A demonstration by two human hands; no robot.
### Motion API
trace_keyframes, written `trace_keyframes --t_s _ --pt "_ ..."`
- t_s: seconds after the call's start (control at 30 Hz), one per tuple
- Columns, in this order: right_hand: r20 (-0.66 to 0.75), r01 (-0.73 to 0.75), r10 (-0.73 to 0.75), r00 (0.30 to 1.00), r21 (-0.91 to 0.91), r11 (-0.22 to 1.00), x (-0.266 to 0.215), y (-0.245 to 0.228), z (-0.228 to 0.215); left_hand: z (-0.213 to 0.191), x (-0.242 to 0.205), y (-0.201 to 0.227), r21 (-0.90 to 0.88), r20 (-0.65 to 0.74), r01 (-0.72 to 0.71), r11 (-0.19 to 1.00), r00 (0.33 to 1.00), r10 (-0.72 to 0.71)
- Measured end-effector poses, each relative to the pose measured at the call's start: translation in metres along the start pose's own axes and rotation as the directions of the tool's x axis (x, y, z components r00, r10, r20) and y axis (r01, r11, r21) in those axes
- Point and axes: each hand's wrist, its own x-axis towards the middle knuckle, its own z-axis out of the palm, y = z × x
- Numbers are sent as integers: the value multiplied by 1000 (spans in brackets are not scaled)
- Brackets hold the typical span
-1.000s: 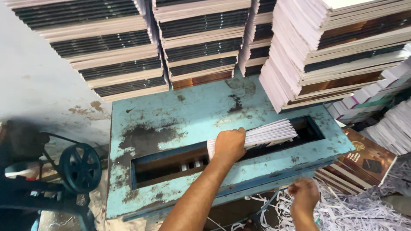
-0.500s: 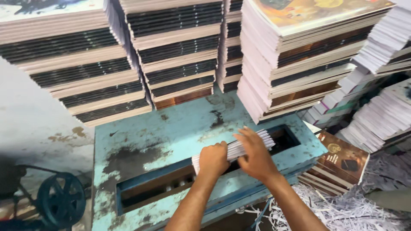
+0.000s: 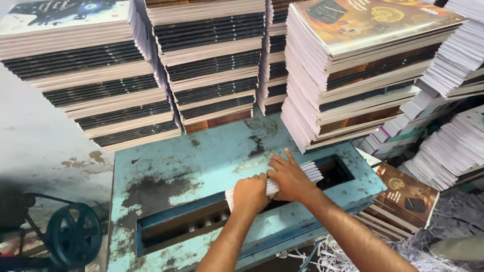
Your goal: The person repeatedly places stacks of booklets into a binding machine, presses down to secure the spine, and then stacks the finished books on a nearby pile. The process is repeated for multiple batches of booklets.
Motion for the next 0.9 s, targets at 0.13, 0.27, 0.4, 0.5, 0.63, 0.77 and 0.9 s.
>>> trace_keyframes --t_s 0.13,0.27,0.4,0.5,0.63,0.77,0.9 --pt "83 -83 77 994 74 994 1 0 -6 -1 0 1 -1 -20 1 1000 1000 -1" --pt "266 -243 209 941 104 964 3 -5 -14 -3 -1 3 16 15 12 1000 1000 -12" --pt "191 -207 172 966 181 961 2 -7 -17 -3 -3 3 -1 11 34 999 999 -34" --pt "219 -180 152 964 117 977 5 -5 -17 -5 -1 4 -13 9 26 1000 1000 -26" --pt "207 -184 154 966 136 973 4 -3 -13 -5 -2 3 -9 6 16 1000 1000 -16" --pt "219 -192 161 962 129 973 3 -1 -10 -5 -3 3 -16 -2 12 1000 1000 -12" --pt "211 -185 156 965 127 974 4 -2 -10 -8 -2 4 -23 2 15 1000 1000 -15"
